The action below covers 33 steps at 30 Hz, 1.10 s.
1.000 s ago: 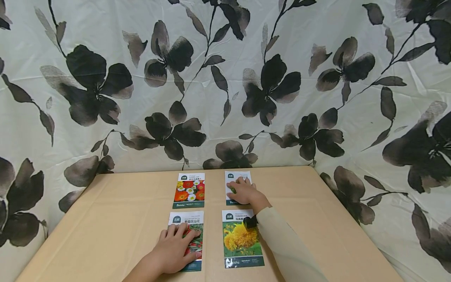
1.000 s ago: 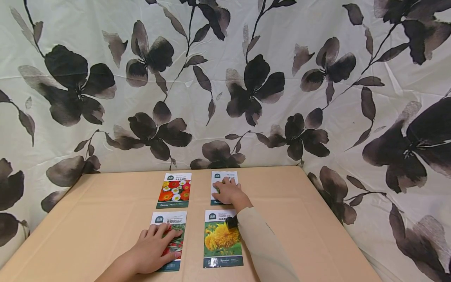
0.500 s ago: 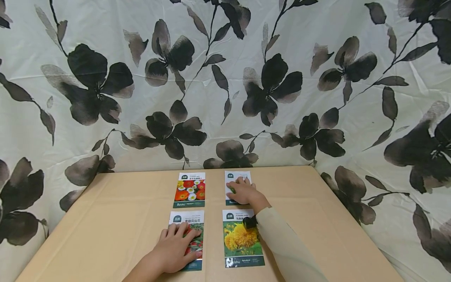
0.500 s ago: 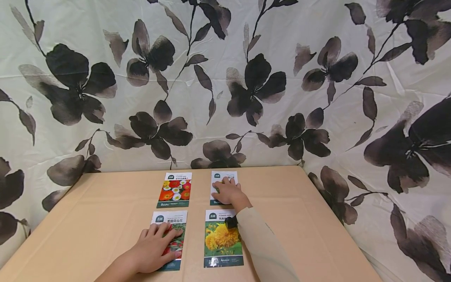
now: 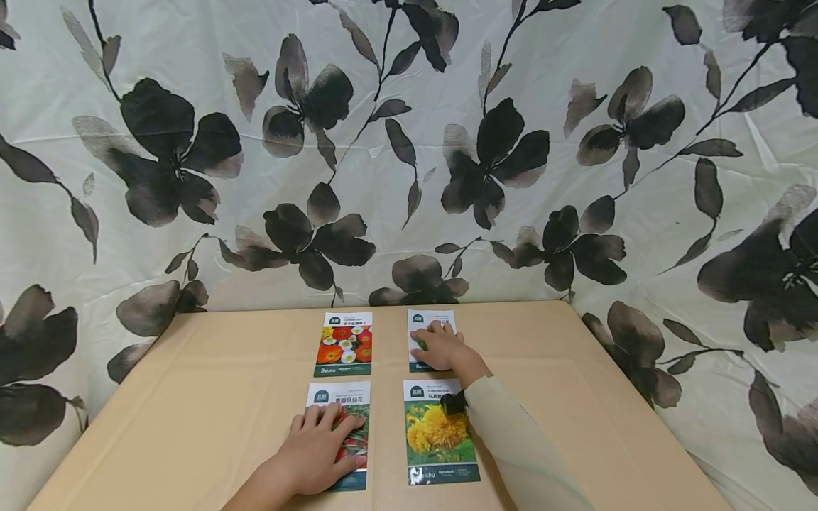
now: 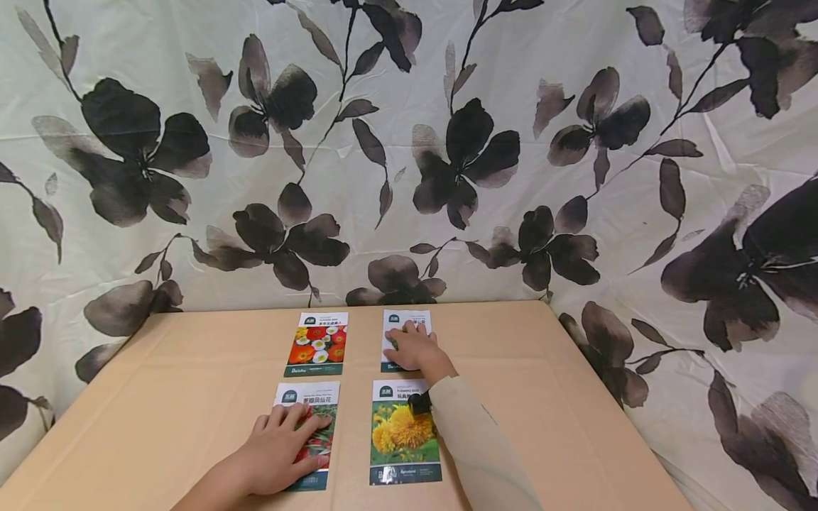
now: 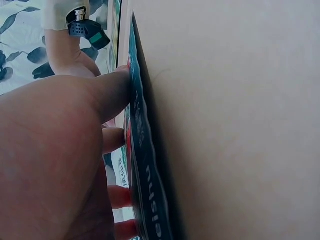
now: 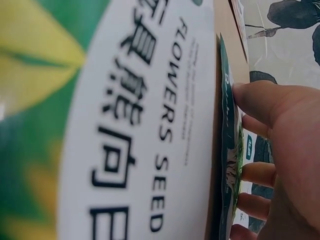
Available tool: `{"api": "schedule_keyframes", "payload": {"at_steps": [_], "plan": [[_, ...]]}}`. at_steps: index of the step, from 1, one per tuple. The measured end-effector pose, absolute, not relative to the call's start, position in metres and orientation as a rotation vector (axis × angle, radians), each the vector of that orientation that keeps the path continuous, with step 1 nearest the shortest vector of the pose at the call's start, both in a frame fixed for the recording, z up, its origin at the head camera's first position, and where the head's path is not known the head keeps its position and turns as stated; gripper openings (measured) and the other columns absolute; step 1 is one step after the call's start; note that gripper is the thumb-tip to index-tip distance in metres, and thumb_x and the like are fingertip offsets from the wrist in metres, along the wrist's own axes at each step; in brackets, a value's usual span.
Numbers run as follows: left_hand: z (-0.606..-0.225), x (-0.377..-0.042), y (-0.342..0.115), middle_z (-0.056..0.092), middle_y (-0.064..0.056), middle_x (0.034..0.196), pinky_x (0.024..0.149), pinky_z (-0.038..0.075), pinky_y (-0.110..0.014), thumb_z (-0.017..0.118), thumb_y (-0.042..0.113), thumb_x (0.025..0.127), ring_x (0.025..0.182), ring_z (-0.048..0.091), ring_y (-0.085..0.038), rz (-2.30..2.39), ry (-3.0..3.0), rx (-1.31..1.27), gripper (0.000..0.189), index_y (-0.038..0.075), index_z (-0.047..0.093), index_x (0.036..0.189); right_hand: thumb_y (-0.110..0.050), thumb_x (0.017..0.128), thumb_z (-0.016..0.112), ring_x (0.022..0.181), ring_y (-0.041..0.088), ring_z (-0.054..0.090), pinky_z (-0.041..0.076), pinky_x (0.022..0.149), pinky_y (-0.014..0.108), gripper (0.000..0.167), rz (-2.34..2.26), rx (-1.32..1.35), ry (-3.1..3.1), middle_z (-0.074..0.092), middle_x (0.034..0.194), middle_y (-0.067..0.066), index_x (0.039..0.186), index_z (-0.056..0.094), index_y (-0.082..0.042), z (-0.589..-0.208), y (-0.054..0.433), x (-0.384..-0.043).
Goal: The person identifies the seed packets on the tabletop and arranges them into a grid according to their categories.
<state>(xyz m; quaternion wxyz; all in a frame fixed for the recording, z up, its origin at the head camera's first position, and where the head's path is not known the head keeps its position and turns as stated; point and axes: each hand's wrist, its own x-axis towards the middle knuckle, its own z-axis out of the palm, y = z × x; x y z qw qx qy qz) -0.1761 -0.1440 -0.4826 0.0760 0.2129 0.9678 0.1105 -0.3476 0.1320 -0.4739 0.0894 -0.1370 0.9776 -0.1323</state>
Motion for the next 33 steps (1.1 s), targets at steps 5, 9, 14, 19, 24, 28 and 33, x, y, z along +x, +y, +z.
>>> {"api": "schedule_keyframes", "payload": {"at_steps": [5, 9, 14, 19, 24, 28, 33], "plan": [[-0.483, -0.177, -0.144, 0.049, -0.011, 0.144, 0.092, 0.037, -0.057, 0.064, 0.066, 0.090, 0.121, 0.041, -0.033, 0.334, 2.899, 0.634, 0.062, 0.031, 0.058, 0.141, -0.048, 0.102, 0.058, 0.139, 0.038, 0.037, 0.032, 0.108, 0.062, 0.052, -0.398, -0.435, 2.919, 0.042, 0.154, 0.010, 0.151, 0.051, -0.032, -0.476, 0.130, -0.349], [-0.482, -0.178, -0.143, 0.049, -0.011, 0.144, 0.092, 0.036, -0.057, 0.063, 0.066, 0.090, 0.121, 0.041, -0.033, 0.335, 2.898, 0.631, 0.062, 0.031, 0.058, 0.142, -0.049, 0.102, 0.058, 0.138, 0.036, 0.038, 0.033, 0.106, 0.059, 0.052, -0.392, -0.447, 2.925, 0.043, 0.154, 0.010, 0.151, 0.051, -0.032, -0.478, 0.128, -0.351], [-0.481, -0.179, -0.142, 0.048, -0.011, 0.145, 0.092, 0.036, -0.058, 0.062, 0.067, 0.090, 0.121, 0.041, -0.033, 0.325, 2.897, 0.624, 0.063, 0.031, 0.058, 0.142, -0.050, 0.102, 0.058, 0.138, 0.036, 0.037, 0.032, 0.108, 0.060, 0.053, -0.390, -0.449, 2.921, 0.042, 0.154, 0.009, 0.151, 0.051, -0.033, -0.477, 0.126, -0.353], [-0.482, -0.181, -0.141, 0.048, -0.011, 0.146, 0.093, 0.036, -0.058, 0.062, 0.068, 0.090, 0.122, 0.041, -0.033, 0.329, 2.899, 0.617, 0.063, 0.031, 0.058, 0.142, -0.050, 0.103, 0.057, 0.139, 0.038, 0.037, 0.031, 0.111, 0.062, 0.052, -0.386, -0.457, 2.915, 0.043, 0.153, 0.009, 0.152, 0.050, -0.033, -0.476, 0.125, -0.355], [-0.484, -0.181, -0.141, 0.048, -0.011, 0.146, 0.093, 0.036, -0.059, 0.062, 0.068, 0.090, 0.122, 0.041, -0.034, 0.334, 2.901, 0.620, 0.063, 0.031, 0.058, 0.142, -0.049, 0.103, 0.057, 0.137, 0.039, 0.037, 0.031, 0.110, 0.062, 0.052, -0.393, -0.467, 2.912, 0.043, 0.152, 0.010, 0.152, 0.050, -0.032, -0.477, 0.123, -0.356], [-0.484, -0.182, -0.141, 0.048, -0.012, 0.146, 0.094, 0.037, -0.060, 0.062, 0.068, 0.090, 0.122, 0.041, -0.034, 0.342, 2.899, 0.617, 0.063, 0.032, 0.058, 0.142, -0.050, 0.102, 0.058, 0.133, 0.036, 0.038, 0.032, 0.109, 0.062, 0.053, -0.389, -0.463, 2.919, 0.043, 0.152, 0.010, 0.151, 0.050, -0.033, -0.479, 0.122, -0.357], [-0.484, -0.182, -0.140, 0.049, -0.012, 0.146, 0.095, 0.037, -0.060, 0.063, 0.068, 0.090, 0.123, 0.041, -0.034, 0.344, 2.898, 0.611, 0.063, 0.032, 0.058, 0.142, -0.051, 0.102, 0.058, 0.133, 0.035, 0.039, 0.032, 0.109, 0.061, 0.053, -0.382, -0.460, 2.924, 0.044, 0.151, 0.009, 0.151, 0.051, -0.034, -0.478, 0.121, -0.358]]}}
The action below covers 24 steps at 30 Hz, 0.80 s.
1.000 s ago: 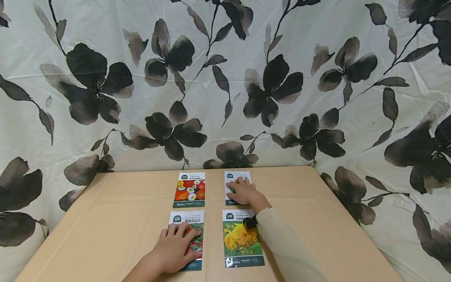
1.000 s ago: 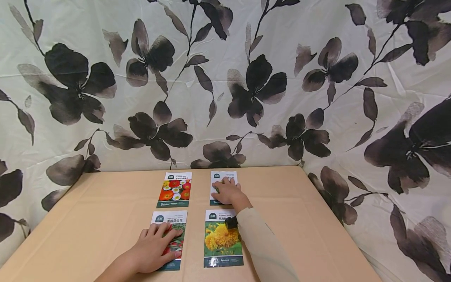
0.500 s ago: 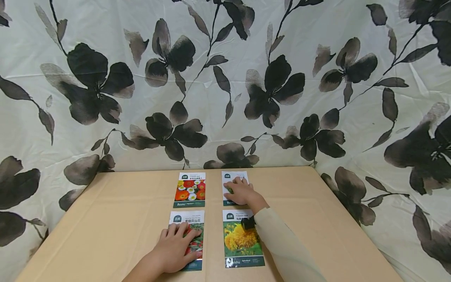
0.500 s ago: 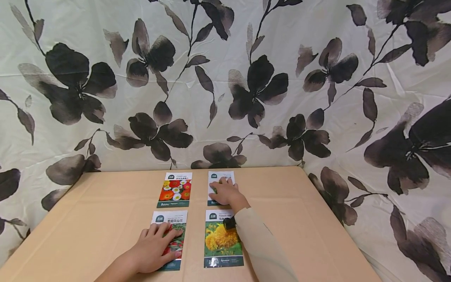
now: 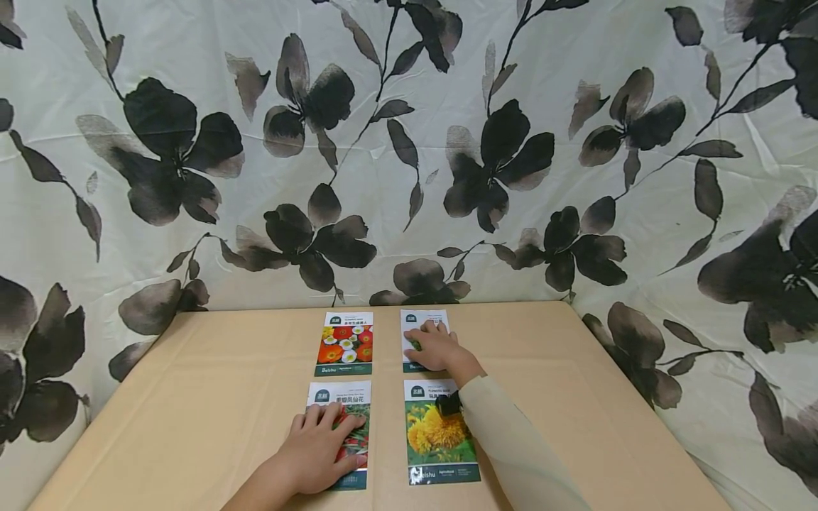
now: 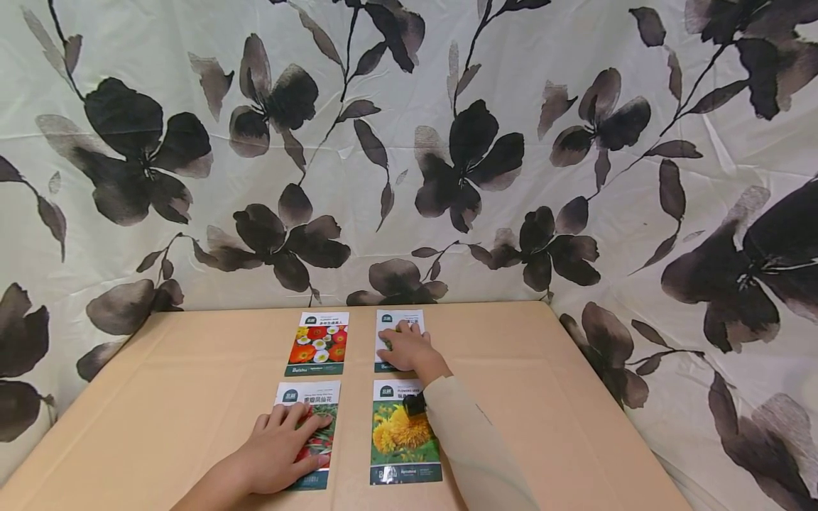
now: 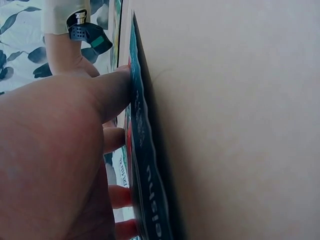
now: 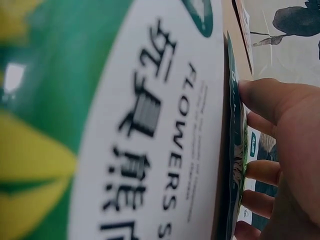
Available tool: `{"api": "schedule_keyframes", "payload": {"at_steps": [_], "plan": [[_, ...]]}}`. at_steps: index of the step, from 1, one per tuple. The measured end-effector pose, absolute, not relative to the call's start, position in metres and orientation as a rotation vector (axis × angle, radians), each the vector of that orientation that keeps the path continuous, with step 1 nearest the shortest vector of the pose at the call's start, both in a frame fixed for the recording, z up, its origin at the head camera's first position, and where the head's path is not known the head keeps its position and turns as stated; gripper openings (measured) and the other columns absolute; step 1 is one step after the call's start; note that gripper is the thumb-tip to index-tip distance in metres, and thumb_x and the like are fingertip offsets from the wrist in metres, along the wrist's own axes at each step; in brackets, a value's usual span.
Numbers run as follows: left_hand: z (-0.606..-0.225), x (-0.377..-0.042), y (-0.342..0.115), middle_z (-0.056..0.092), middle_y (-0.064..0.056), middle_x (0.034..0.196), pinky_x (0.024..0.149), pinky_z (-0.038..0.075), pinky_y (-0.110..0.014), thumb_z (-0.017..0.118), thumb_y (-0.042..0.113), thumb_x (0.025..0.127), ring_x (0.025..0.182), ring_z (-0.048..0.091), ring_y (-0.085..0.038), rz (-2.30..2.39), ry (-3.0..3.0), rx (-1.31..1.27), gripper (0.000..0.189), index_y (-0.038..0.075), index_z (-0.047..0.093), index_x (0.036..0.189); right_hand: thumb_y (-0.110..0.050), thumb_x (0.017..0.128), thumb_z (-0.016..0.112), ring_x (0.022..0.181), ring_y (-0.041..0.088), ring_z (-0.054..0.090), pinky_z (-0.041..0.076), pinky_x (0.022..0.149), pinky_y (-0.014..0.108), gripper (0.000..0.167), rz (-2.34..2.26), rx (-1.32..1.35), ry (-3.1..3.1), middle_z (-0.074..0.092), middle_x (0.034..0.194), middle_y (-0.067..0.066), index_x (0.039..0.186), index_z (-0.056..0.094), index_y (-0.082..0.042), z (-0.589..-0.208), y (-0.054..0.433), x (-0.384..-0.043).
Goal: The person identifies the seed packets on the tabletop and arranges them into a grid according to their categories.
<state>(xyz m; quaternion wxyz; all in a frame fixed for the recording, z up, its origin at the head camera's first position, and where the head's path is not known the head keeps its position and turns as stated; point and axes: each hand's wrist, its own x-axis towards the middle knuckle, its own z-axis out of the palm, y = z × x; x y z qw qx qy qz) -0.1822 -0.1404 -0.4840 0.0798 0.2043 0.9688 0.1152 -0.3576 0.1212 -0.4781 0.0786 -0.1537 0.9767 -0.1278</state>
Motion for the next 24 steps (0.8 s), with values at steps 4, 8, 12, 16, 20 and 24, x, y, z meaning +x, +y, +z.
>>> {"api": "schedule_keyframes", "payload": {"at_steps": [4, 8, 12, 16, 20, 24], "plan": [[-0.4843, -0.1826, -0.1404, 0.049, -0.011, 0.146, 0.095, 0.037, -0.060, 0.062, 0.068, 0.090, 0.122, 0.041, -0.033, 0.337, 2.896, 0.611, 0.063, 0.032, 0.058, 0.142, -0.052, 0.102, 0.057, 0.133, 0.035, 0.039, 0.033, 0.107, 0.059, 0.053, -0.363, -0.459, 2.928, 0.043, 0.152, 0.009, 0.151, 0.050, -0.035, -0.4791, 0.1197, -0.3586], [-0.4836, -0.1827, -0.1401, 0.049, -0.011, 0.145, 0.094, 0.037, -0.060, 0.062, 0.067, 0.090, 0.121, 0.041, -0.033, 0.330, 2.894, 0.613, 0.062, 0.032, 0.058, 0.142, -0.054, 0.102, 0.056, 0.133, 0.034, 0.038, 0.034, 0.106, 0.056, 0.054, -0.348, -0.453, 2.926, 0.042, 0.153, 0.009, 0.152, 0.049, -0.035, -0.4787, 0.1180, -0.3591], [-0.4834, -0.1826, -0.1401, 0.049, -0.011, 0.145, 0.095, 0.037, -0.060, 0.063, 0.068, 0.090, 0.122, 0.042, -0.034, 0.330, 2.897, 0.616, 0.062, 0.032, 0.059, 0.141, -0.054, 0.101, 0.057, 0.135, 0.034, 0.038, 0.033, 0.108, 0.057, 0.054, -0.346, -0.443, 2.924, 0.041, 0.154, 0.009, 0.152, 0.049, -0.036, -0.4786, 0.1170, -0.3594], [-0.4836, -0.1821, -0.1400, 0.049, -0.011, 0.144, 0.094, 0.037, -0.060, 0.062, 0.068, 0.090, 0.121, 0.042, -0.034, 0.331, 2.906, 0.626, 0.062, 0.033, 0.059, 0.141, -0.053, 0.101, 0.058, 0.136, 0.034, 0.037, 0.032, 0.110, 0.059, 0.055, -0.349, -0.442, 2.925, 0.041, 0.155, 0.009, 0.152, 0.050, -0.035, -0.4788, 0.1170, -0.3593], [-0.4828, -0.1798, -0.1381, 0.050, -0.011, 0.143, 0.094, 0.037, -0.059, 0.063, 0.067, 0.090, 0.120, 0.042, -0.034, 0.335, 2.911, 0.620, 0.062, 0.032, 0.059, 0.141, -0.054, 0.101, 0.058, 0.136, 0.035, 0.037, 0.032, 0.109, 0.059, 0.055, -0.354, -0.452, 2.925, 0.041, 0.155, 0.009, 0.152, 0.050, -0.035, -0.4786, 0.1184, -0.3583], [-0.4829, -0.1775, -0.1359, 0.050, -0.011, 0.143, 0.095, 0.037, -0.060, 0.063, 0.067, 0.090, 0.121, 0.042, -0.034, 0.333, 2.906, 0.602, 0.062, 0.032, 0.059, 0.141, -0.054, 0.101, 0.056, 0.136, 0.035, 0.038, 0.033, 0.108, 0.058, 0.054, -0.345, -0.463, 2.920, 0.042, 0.155, 0.008, 0.152, 0.049, -0.036, -0.4783, 0.1194, -0.3568]]}}
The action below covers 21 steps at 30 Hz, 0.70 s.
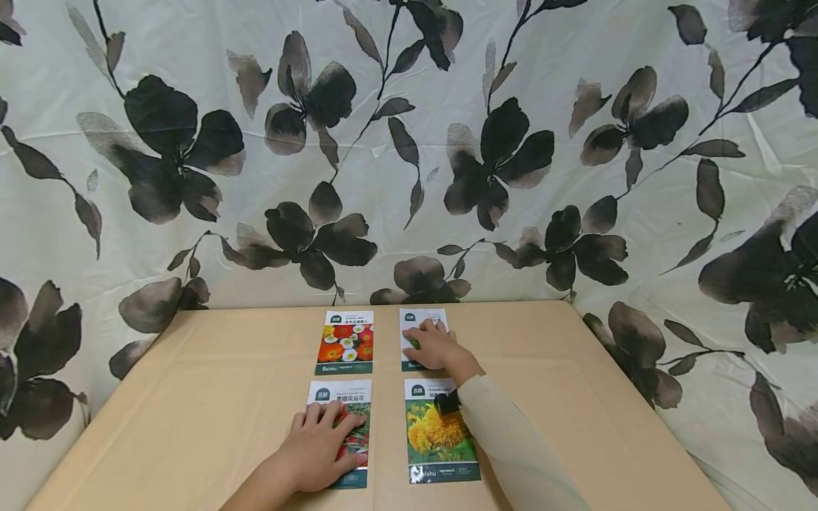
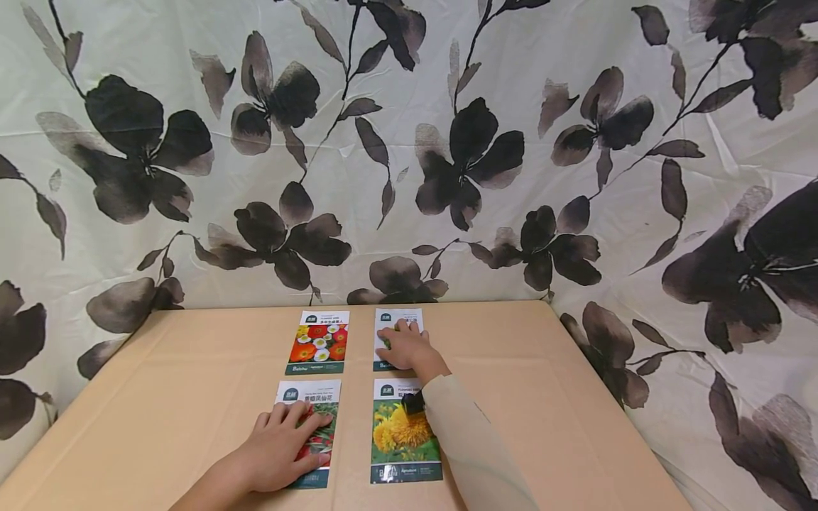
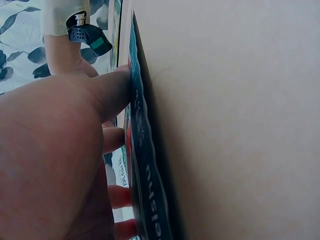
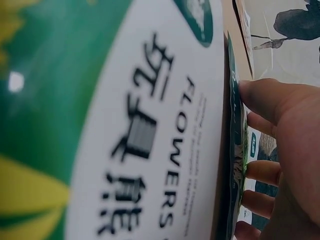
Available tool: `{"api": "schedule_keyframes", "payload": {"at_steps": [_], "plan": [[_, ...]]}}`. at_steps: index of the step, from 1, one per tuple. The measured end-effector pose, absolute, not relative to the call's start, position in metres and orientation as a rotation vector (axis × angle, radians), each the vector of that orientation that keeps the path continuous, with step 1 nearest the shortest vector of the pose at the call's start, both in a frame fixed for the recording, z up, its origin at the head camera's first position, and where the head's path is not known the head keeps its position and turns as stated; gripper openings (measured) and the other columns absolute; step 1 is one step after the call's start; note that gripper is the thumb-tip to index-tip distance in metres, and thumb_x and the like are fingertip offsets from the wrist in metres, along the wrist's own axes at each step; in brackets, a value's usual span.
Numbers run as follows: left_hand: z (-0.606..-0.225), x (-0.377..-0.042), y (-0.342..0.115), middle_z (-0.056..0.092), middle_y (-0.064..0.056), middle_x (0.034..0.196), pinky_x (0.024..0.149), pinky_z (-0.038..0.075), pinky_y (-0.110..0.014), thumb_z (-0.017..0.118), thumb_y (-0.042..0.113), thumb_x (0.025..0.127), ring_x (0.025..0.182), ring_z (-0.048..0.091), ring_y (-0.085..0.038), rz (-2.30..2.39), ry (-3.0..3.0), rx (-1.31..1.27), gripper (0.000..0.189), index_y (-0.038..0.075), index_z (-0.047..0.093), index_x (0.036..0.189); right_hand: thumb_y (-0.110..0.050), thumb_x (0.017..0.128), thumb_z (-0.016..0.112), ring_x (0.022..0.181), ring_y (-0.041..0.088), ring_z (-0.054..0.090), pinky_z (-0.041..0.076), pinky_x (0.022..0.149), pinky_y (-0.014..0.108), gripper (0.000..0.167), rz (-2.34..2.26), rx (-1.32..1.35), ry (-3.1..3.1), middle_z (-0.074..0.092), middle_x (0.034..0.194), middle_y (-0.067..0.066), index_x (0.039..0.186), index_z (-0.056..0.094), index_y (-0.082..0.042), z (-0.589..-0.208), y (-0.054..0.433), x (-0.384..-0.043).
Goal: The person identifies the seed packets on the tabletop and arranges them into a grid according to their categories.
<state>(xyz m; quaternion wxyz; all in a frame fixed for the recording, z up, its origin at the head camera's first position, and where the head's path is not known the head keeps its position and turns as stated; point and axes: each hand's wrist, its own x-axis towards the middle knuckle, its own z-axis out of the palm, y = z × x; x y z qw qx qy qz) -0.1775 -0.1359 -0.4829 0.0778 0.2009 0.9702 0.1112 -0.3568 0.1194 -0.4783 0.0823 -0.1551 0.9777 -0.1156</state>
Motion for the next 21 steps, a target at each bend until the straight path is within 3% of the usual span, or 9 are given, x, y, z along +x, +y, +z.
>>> {"api": "schedule_keyframes", "payload": {"at_steps": [21], "plan": [[-0.486, -0.170, -0.143, 0.049, -0.011, 0.144, 0.094, 0.037, -0.060, 0.063, 0.067, 0.090, 0.122, 0.042, -0.035, 0.340, 2.909, 0.637, 0.062, 0.032, 0.059, 0.141, -0.053, 0.101, 0.057, 0.136, 0.035, 0.037, 0.032, 0.110, 0.059, 0.055, -0.348, -0.412, 2.932, 0.040, 0.157, 0.009, 0.152, 0.049, -0.035, -0.478, 0.113, -0.343]]}}
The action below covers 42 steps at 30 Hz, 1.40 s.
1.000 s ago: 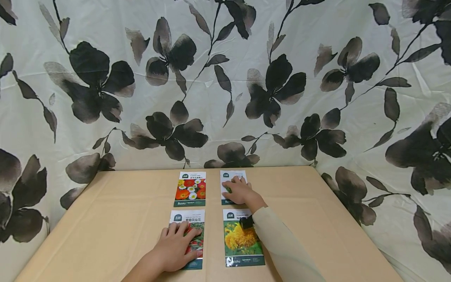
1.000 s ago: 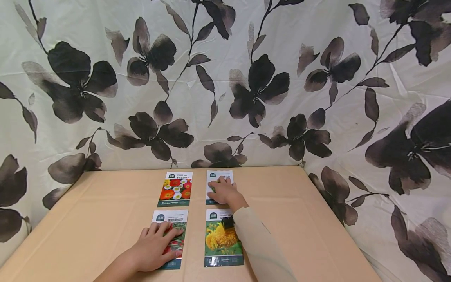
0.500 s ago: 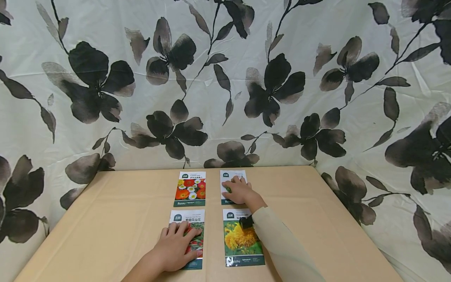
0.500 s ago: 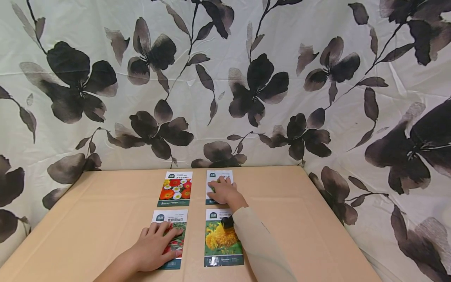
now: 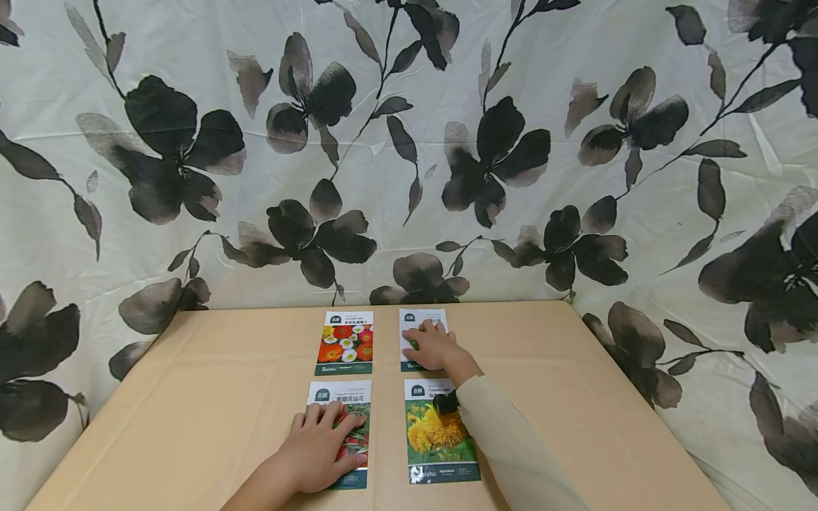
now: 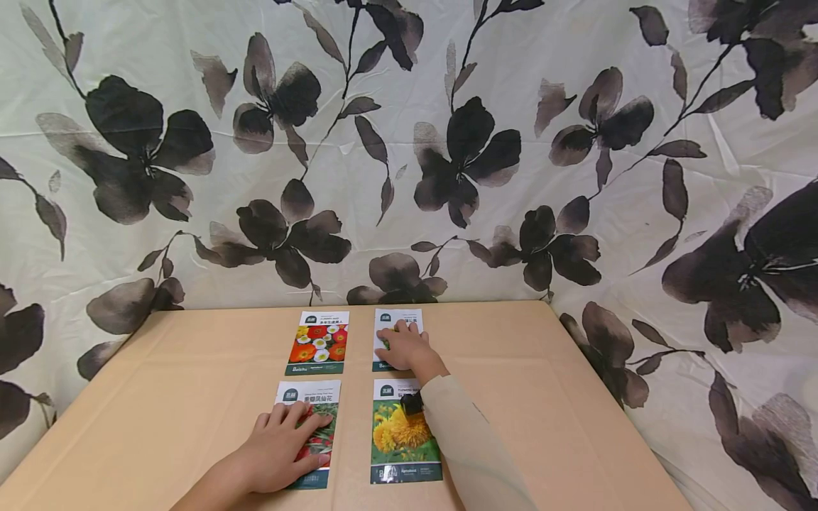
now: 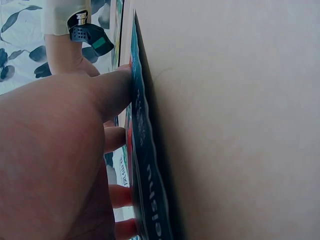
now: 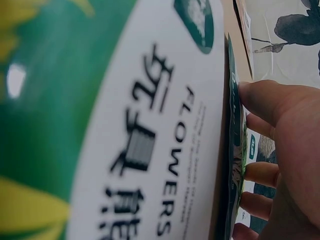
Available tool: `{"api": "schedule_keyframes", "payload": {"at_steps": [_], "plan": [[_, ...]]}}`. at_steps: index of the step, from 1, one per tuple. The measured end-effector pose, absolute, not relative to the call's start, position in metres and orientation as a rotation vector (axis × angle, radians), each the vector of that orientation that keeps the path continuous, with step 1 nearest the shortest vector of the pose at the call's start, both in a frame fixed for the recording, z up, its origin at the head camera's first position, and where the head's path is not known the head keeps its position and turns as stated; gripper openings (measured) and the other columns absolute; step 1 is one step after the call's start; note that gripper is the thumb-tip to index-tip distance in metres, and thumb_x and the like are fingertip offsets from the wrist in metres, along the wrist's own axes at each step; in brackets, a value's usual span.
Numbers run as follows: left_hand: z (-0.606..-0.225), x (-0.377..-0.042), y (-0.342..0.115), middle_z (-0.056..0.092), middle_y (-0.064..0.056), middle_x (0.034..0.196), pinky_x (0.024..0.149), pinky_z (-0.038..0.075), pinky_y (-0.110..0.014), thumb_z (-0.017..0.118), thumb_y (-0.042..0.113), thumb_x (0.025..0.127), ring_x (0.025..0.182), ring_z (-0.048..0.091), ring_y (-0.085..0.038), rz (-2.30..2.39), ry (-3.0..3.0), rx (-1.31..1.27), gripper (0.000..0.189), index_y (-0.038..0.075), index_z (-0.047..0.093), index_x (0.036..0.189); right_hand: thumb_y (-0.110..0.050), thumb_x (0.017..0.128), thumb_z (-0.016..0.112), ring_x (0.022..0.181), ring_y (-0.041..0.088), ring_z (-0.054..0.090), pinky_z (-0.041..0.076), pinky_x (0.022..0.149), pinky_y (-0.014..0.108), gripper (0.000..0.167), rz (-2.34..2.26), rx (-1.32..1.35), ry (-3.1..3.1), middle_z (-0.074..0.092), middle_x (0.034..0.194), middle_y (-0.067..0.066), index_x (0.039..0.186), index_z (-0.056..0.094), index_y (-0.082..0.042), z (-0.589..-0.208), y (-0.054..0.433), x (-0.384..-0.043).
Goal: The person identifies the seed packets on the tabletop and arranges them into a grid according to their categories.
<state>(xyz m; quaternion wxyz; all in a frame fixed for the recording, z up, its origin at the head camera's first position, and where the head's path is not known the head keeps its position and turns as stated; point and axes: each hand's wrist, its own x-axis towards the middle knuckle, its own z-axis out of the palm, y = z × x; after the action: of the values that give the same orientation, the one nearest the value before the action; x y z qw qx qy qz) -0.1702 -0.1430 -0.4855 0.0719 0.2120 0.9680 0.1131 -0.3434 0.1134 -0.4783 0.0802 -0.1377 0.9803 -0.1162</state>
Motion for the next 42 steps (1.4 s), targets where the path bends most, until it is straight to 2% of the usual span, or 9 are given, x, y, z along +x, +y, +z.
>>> {"api": "schedule_keyframes", "payload": {"at_steps": [21, 34, 42], "plan": [[-0.482, -0.171, -0.143, 0.049, -0.011, 0.142, 0.094, 0.037, -0.059, 0.063, 0.068, 0.090, 0.121, 0.041, -0.033, 0.323, 2.907, 0.628, 0.063, 0.032, 0.059, 0.141, -0.056, 0.102, 0.054, 0.140, 0.035, 0.034, 0.029, 0.111, 0.061, 0.057, -0.327, -0.363, 2.914, 0.035, 0.160, 0.008, 0.155, 0.044, -0.038, -0.491, 0.113, -0.354], [-0.482, -0.170, -0.144, 0.050, -0.010, 0.140, 0.091, 0.037, -0.056, 0.064, 0.067, 0.089, 0.119, 0.042, -0.032, 0.317, 2.922, 0.641, 0.063, 0.032, 0.059, 0.141, -0.055, 0.101, 0.056, 0.139, 0.035, 0.035, 0.031, 0.112, 0.062, 0.057, -0.335, -0.368, 2.924, 0.037, 0.159, 0.009, 0.154, 0.045, -0.037, -0.490, 0.112, -0.352], [-0.488, -0.172, -0.145, 0.050, -0.009, 0.140, 0.091, 0.037, -0.057, 0.060, 0.070, 0.090, 0.119, 0.042, -0.032, 0.331, 2.936, 0.663, 0.063, 0.032, 0.060, 0.140, -0.055, 0.102, 0.054, 0.136, 0.034, 0.037, 0.033, 0.110, 0.060, 0.057, -0.317, -0.382, 2.905, 0.037, 0.158, 0.009, 0.155, 0.045, -0.036, -0.482, 0.112, -0.348]]}}
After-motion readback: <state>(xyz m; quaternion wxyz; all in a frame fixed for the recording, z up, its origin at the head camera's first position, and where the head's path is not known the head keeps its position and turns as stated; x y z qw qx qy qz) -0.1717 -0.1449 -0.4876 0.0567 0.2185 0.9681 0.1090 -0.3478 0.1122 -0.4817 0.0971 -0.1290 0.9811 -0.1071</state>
